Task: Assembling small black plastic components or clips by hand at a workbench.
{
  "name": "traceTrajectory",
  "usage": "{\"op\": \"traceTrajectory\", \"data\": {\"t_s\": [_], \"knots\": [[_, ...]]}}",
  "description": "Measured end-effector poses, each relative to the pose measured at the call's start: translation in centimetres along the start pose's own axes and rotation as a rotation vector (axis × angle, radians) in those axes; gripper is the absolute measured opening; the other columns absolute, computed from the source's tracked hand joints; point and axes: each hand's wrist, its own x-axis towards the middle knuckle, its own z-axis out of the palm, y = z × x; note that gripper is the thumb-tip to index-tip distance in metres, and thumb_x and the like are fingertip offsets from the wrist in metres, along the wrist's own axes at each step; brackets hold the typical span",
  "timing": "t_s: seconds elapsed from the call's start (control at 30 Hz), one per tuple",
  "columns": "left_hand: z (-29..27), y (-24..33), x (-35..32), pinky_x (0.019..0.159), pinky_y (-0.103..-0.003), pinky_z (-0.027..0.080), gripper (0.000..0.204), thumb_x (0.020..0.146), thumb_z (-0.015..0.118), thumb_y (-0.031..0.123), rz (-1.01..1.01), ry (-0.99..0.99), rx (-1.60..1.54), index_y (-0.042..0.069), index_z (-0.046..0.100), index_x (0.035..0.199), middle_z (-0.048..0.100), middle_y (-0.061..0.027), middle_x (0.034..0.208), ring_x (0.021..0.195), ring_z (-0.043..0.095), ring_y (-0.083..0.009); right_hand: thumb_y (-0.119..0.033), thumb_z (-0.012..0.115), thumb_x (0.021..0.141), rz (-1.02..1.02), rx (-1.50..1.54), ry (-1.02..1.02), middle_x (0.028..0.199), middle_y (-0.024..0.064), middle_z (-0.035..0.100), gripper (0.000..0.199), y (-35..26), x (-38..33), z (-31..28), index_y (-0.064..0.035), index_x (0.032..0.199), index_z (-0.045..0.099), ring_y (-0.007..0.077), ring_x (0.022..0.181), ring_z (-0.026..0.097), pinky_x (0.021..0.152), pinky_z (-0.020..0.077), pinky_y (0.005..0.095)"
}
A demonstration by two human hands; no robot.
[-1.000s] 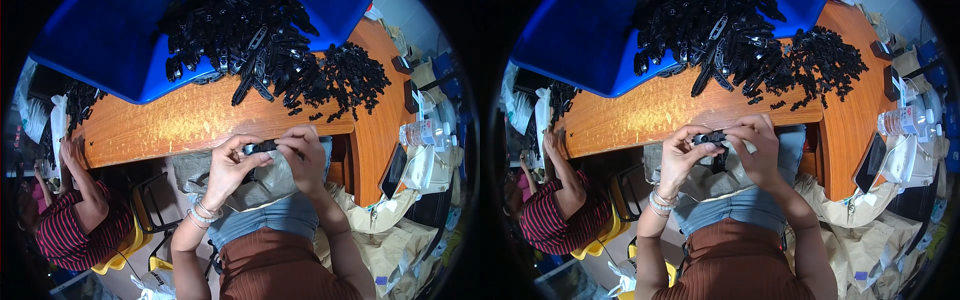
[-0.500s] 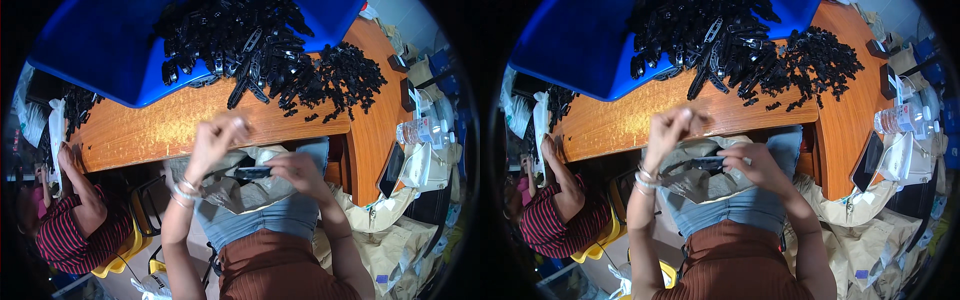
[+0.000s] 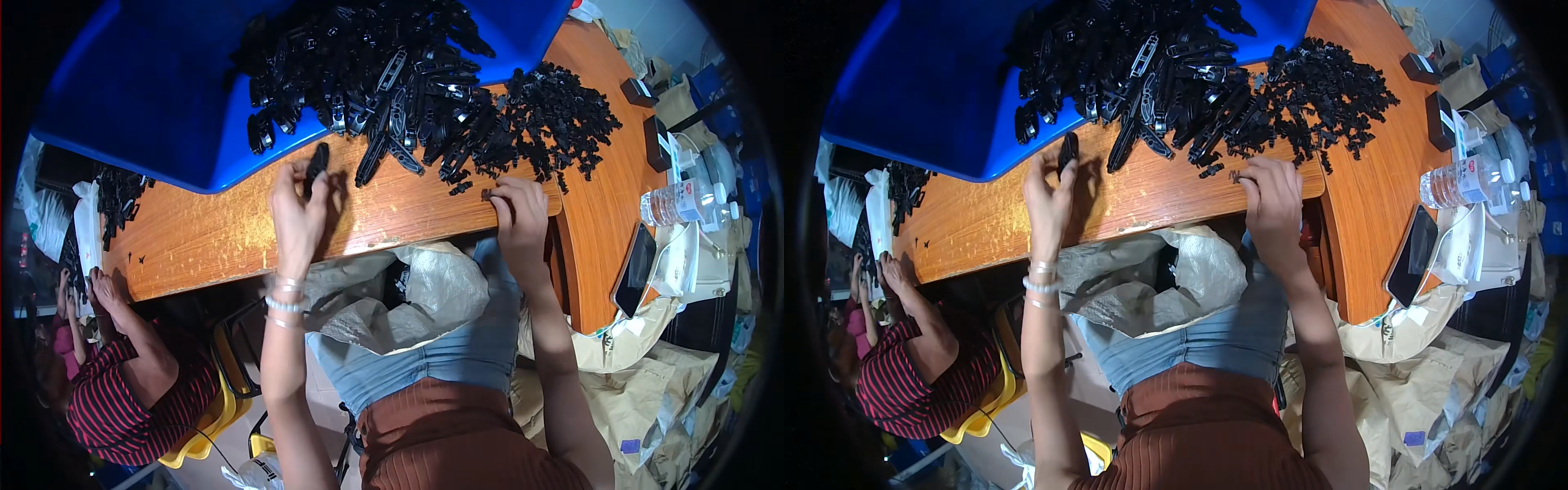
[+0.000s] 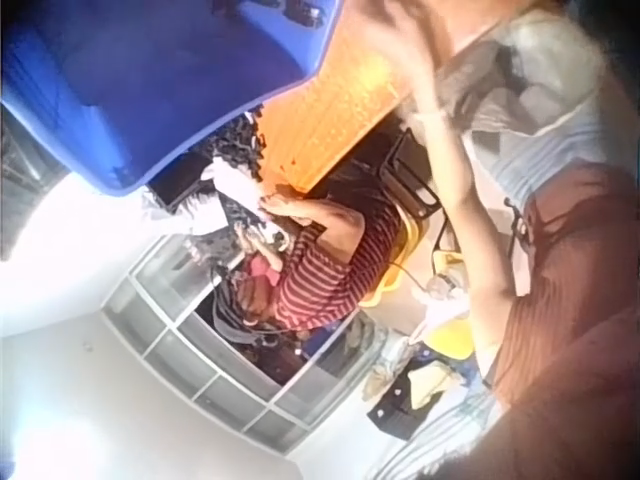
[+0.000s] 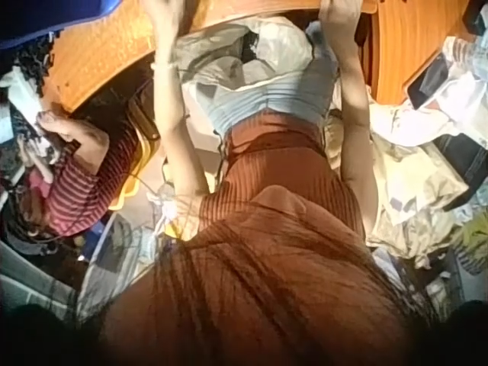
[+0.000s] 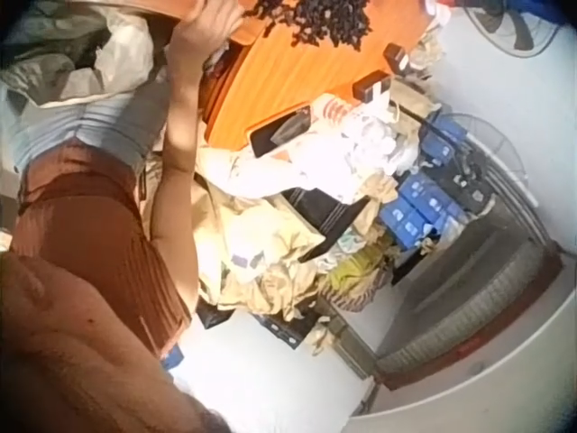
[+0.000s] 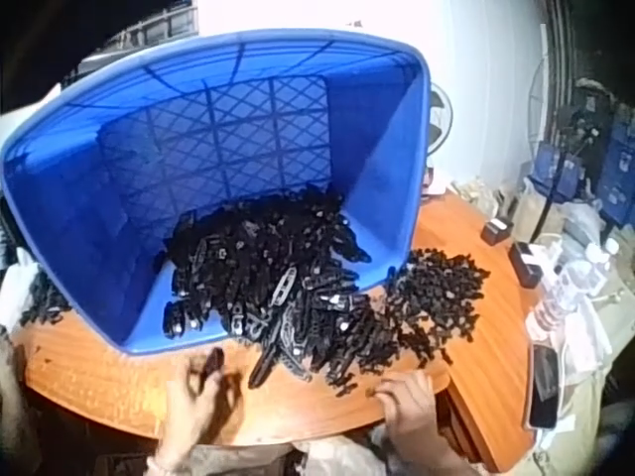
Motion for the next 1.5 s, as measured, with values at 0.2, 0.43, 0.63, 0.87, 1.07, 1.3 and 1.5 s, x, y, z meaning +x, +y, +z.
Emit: {"op": "traceTrajectory", "data": {"t_s": [0.2, 0.43, 0.63, 0.87, 1.07, 1.3, 1.5], "knots": [[-0.5, 4.0, -5.1, 0.049, -0.019, 0.044, 0.021, 0.085, 0.064, 0.011, -0.511, -0.521, -0.713, 0.003, 0.066, 0.104, 0.064, -0.0044, 0.076, 0.054, 0.056, -0.008, 0.003, 0.056, 0.084, 0.569, 0.879, -0.12, 0.09, 0.0099, 0.061, 0.015, -4.7, 0.0, -1.3, 0.0052, 0.098, 0.06, 0.0107, 0.084, 0.056, 0.071, 0.0443, 0.0209], [0.2, 6.2, -7.6, 0.061, -0.02, 0.052, 0.027, 0.079, 0.066, -0.005, -0.419, -0.557, -0.753, -0.003, 0.061, 0.106, 0.067, -0.0079, 0.088, 0.067, 0.065, -0.0094, 0.007, 0.064, 0.075, 0.322, 0.946, -0.211, 0.092, 0.0097, 0.057, 0.015, -7.3, 0.0, -1.6, 0.0028, 0.089, 0.065, 0.0129, 0.082, 0.054, 0.071, 0.0426, 0.0231], [-0.3, 7.3, -7.8, 0.065, -0.02, 0.053, 0.026, 0.081, 0.065, -0.002, -0.499, -0.551, -0.854, -0.004, 0.06, 0.106, 0.068, -0.0097, 0.086, 0.07, 0.065, -0.011, 0.005, 0.065, 0.075, 0.147, 0.666, -0.145, 0.09, 0.0078, 0.057, 0.014, -7.7, -0.7, -1.4, -0.0004, 0.088, 0.064, 0.017, 0.082, 0.053, 0.071, 0.0422, 0.0275], [-0.6, 6.7, -7.9, 0.065, -0.02, 0.052, 0.018, 0.082, 0.062, -0.003, -0.401, -0.572, -0.684, -0.003, 0.061, 0.101, 0.066, -0.0071, 0.085, 0.072, 0.064, -0.0091, -0.003, 0.067, 0.076, 0.108, 0.624, -0.247, 0.086, 0.0023, 0.059, 0.018, -8.0, -0.5, -1.6, -0.0024, 0.094, 0.065, 0.0114, 0.076, 0.05, 0.067, 0.039, 0.0243], [-0.5, 7.0, -8.1, 0.058, -0.019, 0.047, 0.018, 0.083, 0.061, -0.001, -0.319, -0.588, -0.674, -0.003, 0.062, 0.101, 0.066, -0.0057, 0.083, 0.067, 0.06, -0.0066, -0.008, 0.069, 0.075, 0.391, 0.846, -0.451, 0.079, 0.0009, 0.057, 0.028, -7.2, -1.5, -1.7, 0.0004, 0.101, 0.064, 0.0075, 0.071, 0.046, 0.066, 0.0381, 0.0223], [-0.7, 5.0, -4.6, 0.056, -0.031, 0.047, 0.015, 0.083, 0.065, 0.014, 0.014, -0.58, -0.118, -0.001, 0.068, 0.081, 0.065, -0.0106, 0.074, 0.059, 0.059, -0.0175, -0.006, 0.065, 0.078, 0.183, 0.838, -0.555, 0.082, 0.0067, 0.06, 0.016, -4.1, -1.3, -1.7, -0.0013, 0.093, 0.067, 0.0165, 0.074, 0.053, 0.068, 0.0428, 0.028], [4.7, 2.1, -0.9, 0.075, -0.041, 0.046, 0.037, 0.077, 0.06, 0.001, 0.414, -0.157, 0.308, 0.003, 0.05, 0.113, 0.052, -0.0186, 0.102, 0.092, 0.052, -0.0351, 0.005, 0.065, 0.072, -0.147, 0.151, -0.085, 0.086, 0.0098, 0.055, 0.019, -2.2, 2.3, 1.9, 0.0001, 0.09, 0.065, 0.0258, 0.079, 0.051, 0.067, 0.0432, 0.0343]]}}
